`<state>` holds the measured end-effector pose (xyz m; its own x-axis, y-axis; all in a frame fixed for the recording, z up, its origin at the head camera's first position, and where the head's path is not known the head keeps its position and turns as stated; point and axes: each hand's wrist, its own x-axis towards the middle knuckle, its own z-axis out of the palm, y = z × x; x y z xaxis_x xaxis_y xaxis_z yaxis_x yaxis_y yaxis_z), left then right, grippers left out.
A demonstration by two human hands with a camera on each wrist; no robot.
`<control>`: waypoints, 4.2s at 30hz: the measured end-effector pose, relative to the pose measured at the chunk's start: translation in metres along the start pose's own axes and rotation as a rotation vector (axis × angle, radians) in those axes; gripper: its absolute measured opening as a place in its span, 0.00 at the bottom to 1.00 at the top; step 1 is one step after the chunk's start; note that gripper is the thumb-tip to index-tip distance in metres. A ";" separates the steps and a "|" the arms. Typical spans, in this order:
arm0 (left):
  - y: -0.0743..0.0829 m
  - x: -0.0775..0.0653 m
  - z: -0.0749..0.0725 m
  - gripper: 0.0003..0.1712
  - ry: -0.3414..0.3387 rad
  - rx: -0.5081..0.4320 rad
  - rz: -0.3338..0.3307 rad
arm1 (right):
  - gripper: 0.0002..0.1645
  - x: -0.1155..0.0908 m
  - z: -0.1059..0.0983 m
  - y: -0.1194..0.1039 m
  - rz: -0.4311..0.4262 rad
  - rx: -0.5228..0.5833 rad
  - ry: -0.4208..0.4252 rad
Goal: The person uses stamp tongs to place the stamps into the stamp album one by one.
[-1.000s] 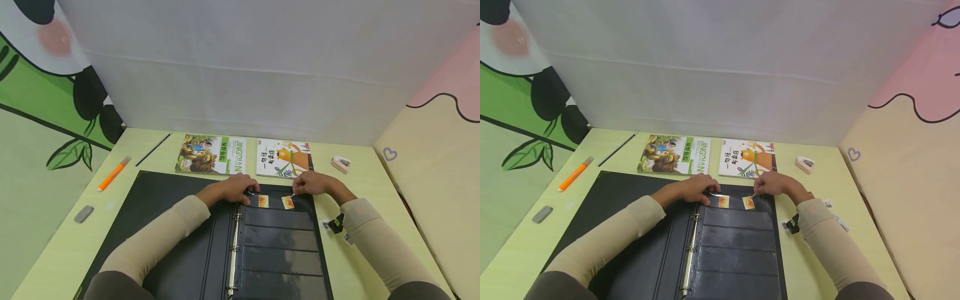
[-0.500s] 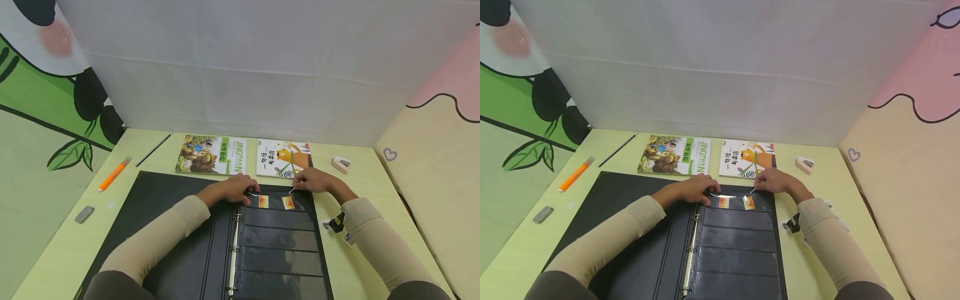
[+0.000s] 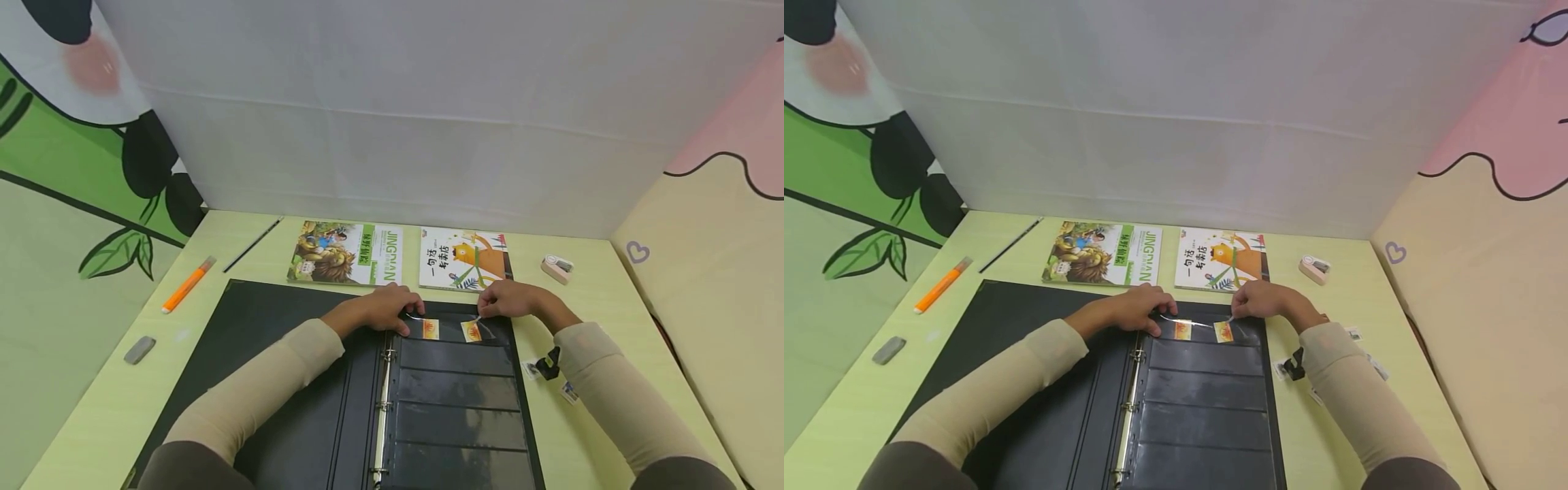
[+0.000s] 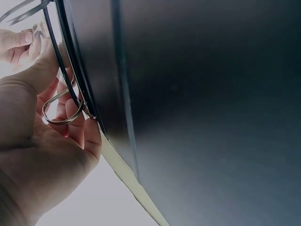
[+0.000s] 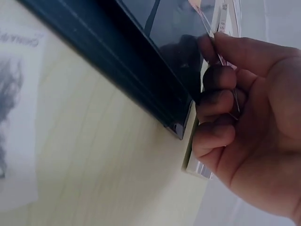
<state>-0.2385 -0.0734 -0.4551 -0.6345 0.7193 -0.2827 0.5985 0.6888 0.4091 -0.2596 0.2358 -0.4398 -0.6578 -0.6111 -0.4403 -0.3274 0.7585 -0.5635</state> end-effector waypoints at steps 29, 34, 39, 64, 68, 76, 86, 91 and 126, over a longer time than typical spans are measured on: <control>0.001 0.002 -0.002 0.25 -0.010 0.005 0.002 | 0.11 -0.011 -0.005 0.001 -0.080 -0.150 0.025; 0.001 0.001 -0.002 0.25 -0.018 0.004 0.006 | 0.11 -0.011 -0.006 0.000 -0.052 -0.159 -0.031; 0.002 0.000 -0.003 0.25 -0.020 0.002 0.005 | 0.11 -0.010 -0.006 -0.002 -0.031 -0.165 -0.054; 0.051 -0.037 -0.003 0.32 0.035 0.295 -0.035 | 0.17 -0.094 -0.011 0.048 0.094 -0.015 0.373; 0.057 -0.045 0.005 0.33 0.019 0.312 -0.069 | 0.18 -0.109 -0.007 0.056 0.157 -0.001 0.367; 0.064 -0.047 0.013 0.28 0.028 0.383 -0.116 | 0.20 -0.142 0.007 0.077 0.239 0.009 0.420; 0.068 -0.035 0.016 0.27 -0.061 0.368 -0.195 | 0.26 -0.168 0.025 0.103 0.402 0.045 0.459; 0.072 -0.029 0.012 0.27 -0.125 0.364 -0.235 | 0.29 -0.187 0.024 0.116 0.480 0.052 0.445; 0.063 -0.029 0.007 0.34 -0.078 0.251 -0.181 | 0.23 -0.163 -0.004 0.087 0.281 0.067 0.564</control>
<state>-0.1791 -0.0502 -0.4268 -0.7081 0.5812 -0.4011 0.5874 0.8000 0.1224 -0.1833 0.4024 -0.4138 -0.9748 -0.1632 -0.1520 -0.0589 0.8458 -0.5303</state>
